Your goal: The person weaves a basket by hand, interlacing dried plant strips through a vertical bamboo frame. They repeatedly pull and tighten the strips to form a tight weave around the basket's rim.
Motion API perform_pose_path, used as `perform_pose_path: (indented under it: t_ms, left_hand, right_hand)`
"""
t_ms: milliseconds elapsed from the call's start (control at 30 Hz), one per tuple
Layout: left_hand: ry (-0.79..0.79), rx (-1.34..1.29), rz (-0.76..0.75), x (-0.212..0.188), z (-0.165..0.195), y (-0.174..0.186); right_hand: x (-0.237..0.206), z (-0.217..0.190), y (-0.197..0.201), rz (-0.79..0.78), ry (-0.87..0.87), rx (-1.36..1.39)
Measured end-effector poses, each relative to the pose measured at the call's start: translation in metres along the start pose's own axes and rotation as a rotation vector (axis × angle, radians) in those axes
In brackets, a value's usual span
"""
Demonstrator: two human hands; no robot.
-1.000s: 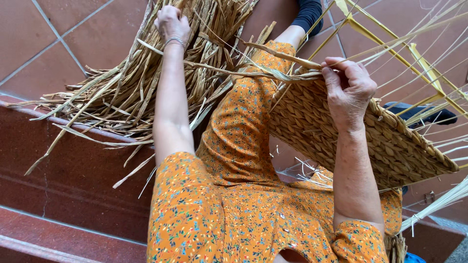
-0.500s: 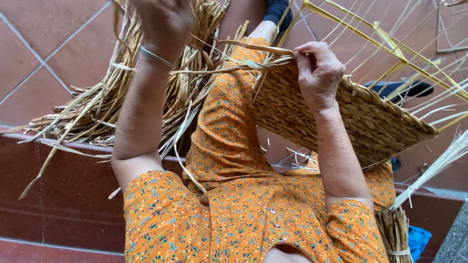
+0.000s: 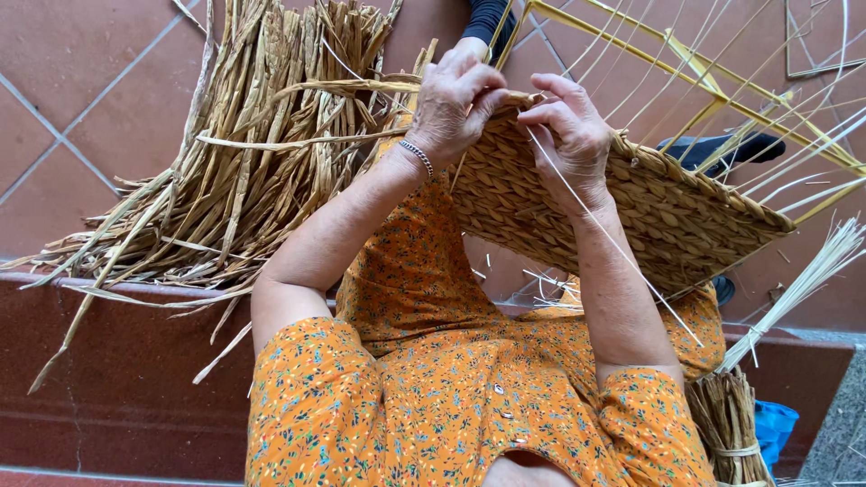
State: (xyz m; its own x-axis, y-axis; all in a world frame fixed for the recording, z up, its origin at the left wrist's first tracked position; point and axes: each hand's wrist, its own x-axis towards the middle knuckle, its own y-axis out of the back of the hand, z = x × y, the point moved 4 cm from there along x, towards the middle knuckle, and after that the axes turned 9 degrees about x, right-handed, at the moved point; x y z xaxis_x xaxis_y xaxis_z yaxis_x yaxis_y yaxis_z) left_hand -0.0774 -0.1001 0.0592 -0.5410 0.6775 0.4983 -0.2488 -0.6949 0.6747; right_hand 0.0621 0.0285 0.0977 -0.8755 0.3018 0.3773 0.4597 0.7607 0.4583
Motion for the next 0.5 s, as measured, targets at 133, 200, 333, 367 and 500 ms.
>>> perform_pose_path:
  t_ms: [133, 200, 333, 367, 500]
  left_hand:
    - [-0.033, -0.063, 0.02, 0.0, -0.004, -0.004]
    - [0.078, -0.156, -0.004, 0.0, -0.008, -0.005]
    - [0.071, -0.112, -0.068, -0.001, -0.005, -0.007]
    - [0.026, -0.078, -0.045, 0.0, -0.003, -0.007]
    - [-0.126, 0.088, -0.073, 0.007, -0.003, -0.013]
  right_hand:
    - [0.0, -0.001, 0.0, -0.006, -0.027, -0.015]
    - [0.001, -0.003, 0.0, -0.008, -0.019, -0.02]
    - [0.003, -0.006, 0.0, -0.014, 0.004, -0.041]
    - [0.002, -0.006, 0.0, -0.018, 0.0, -0.051]
    - [0.0, -0.005, 0.0, -0.014, 0.029, -0.061]
